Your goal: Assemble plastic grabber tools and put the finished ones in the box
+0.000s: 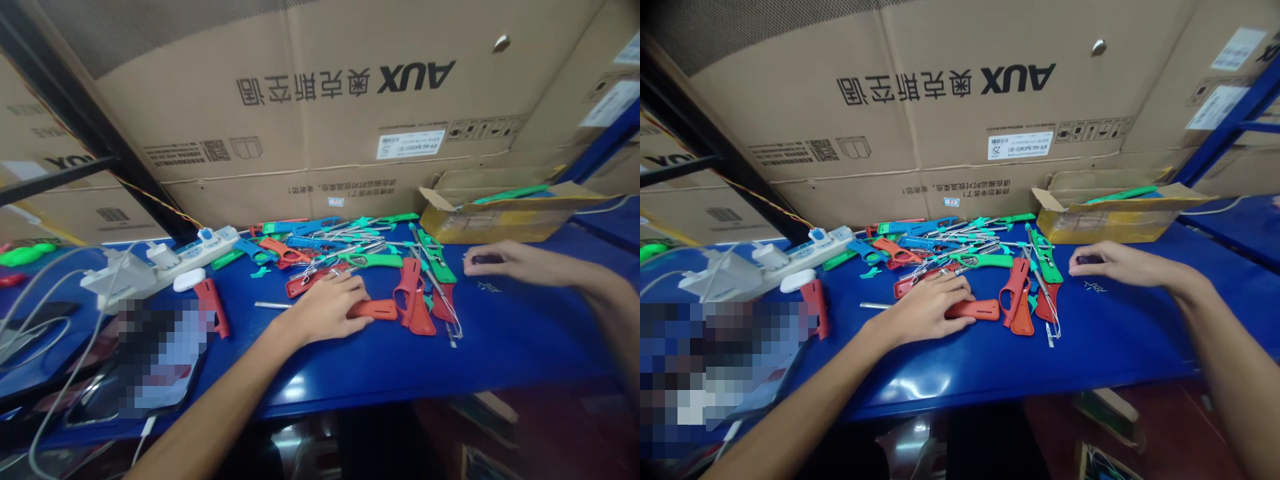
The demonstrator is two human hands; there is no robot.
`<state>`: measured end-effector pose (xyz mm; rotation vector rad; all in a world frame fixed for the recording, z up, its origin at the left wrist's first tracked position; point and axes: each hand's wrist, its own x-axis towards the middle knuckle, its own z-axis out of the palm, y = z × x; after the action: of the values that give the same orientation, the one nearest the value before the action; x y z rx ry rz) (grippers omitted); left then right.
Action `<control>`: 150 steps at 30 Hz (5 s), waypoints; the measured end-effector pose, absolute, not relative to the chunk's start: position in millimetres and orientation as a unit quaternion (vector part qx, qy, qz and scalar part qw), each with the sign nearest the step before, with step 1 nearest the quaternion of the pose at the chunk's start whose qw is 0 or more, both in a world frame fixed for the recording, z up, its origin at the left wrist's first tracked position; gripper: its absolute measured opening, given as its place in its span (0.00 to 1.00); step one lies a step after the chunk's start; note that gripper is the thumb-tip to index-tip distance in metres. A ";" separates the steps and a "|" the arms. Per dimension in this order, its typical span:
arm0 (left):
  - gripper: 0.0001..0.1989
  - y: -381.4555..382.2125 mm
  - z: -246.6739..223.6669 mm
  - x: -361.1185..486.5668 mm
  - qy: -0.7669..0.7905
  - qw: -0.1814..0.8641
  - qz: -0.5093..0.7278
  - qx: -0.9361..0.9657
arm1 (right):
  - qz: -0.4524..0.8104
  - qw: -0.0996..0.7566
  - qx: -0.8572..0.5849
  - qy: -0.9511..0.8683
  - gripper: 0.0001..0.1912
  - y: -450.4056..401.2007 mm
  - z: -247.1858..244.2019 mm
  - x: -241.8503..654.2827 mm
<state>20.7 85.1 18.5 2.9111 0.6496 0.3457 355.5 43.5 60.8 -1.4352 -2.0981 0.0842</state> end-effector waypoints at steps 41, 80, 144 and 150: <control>0.17 88.6 0.8 30.2 0.355 0.085 0.158 0.918 | 0.106 0.182 -0.385 -0.899 0.12 80.2 17.3 264.7; 0.22 89.7 8.7 29.0 0.230 0.130 0.144 0.954 | 0.222 0.492 -0.455 -0.708 0.21 54.7 35.8 246.9; 0.22 89.5 11.5 28.9 0.225 0.128 0.134 0.957 | 0.211 0.512 -0.456 -0.697 0.18 58.1 33.2 245.5; 0.23 91.6 5.9 28.2 0.220 0.127 0.150 0.956 | 0.210 0.499 -0.454 -0.708 0.18 58.9 32.2 245.5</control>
<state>28.2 91.6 5.9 2.7810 0.6388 0.4354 245.5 58.9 32.2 -1.0991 -1.7119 0.5073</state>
